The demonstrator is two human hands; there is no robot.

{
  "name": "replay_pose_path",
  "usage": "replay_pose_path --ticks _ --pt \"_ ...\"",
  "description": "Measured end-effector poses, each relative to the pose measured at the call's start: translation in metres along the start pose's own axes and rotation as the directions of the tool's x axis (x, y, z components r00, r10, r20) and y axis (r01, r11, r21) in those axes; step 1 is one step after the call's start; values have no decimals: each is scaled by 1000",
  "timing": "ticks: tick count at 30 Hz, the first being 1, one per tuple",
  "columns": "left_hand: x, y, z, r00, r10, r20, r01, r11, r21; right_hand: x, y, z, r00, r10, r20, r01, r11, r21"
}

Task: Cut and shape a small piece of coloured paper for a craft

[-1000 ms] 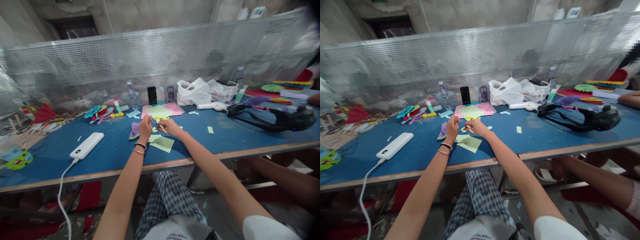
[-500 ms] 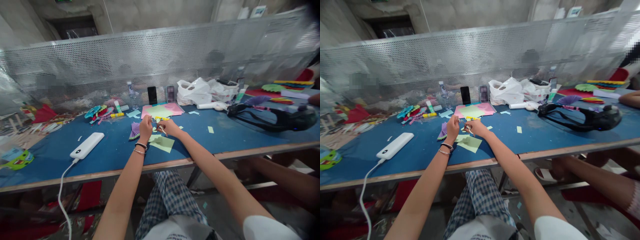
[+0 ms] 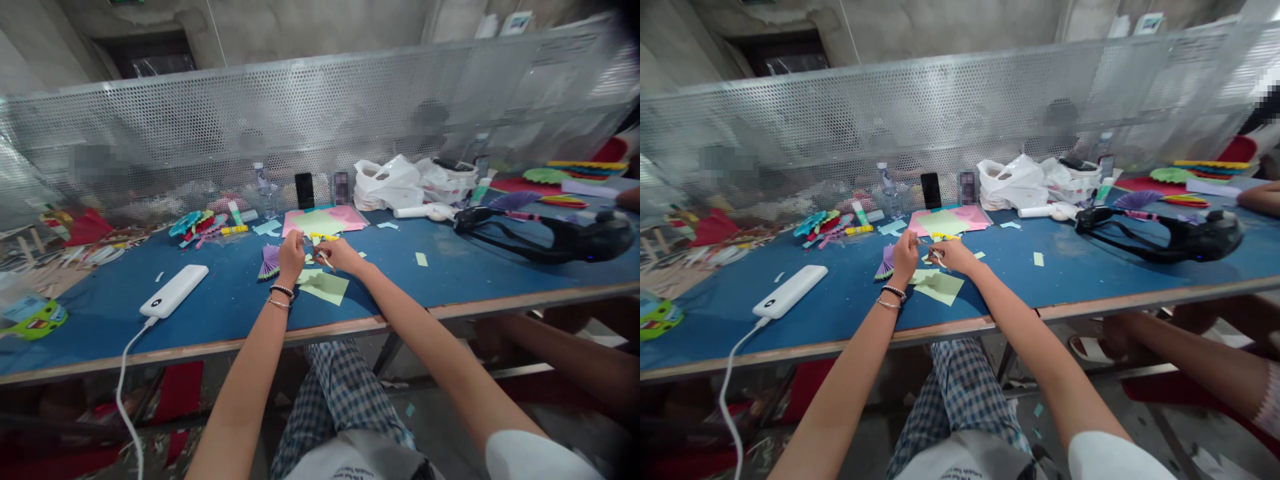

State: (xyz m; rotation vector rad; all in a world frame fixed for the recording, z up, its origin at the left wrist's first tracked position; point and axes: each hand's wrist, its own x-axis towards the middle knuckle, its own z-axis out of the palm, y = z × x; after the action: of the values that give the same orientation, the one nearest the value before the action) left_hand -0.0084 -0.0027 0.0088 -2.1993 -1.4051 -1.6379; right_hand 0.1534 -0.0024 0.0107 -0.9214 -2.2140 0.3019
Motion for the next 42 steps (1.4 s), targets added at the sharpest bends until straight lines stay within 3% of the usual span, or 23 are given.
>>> replay_pose_path --ticks 10,17,28,42 --pt "1 -1 2 999 -30 -32 29 999 -14 0 -5 -2 997 71 -11 -70 993 96" --pt "1 1 1 999 -29 -25 28 999 -25 0 -2 0 1000 9 2 -9 1000 5" --pt "1 2 0 997 -62 -38 61 998 -35 -1 -2 0 999 8 37 -8 1000 2" --pt "0 3 1 995 -95 35 99 984 -150 0 -4 0 998 61 7 -61 994 86"
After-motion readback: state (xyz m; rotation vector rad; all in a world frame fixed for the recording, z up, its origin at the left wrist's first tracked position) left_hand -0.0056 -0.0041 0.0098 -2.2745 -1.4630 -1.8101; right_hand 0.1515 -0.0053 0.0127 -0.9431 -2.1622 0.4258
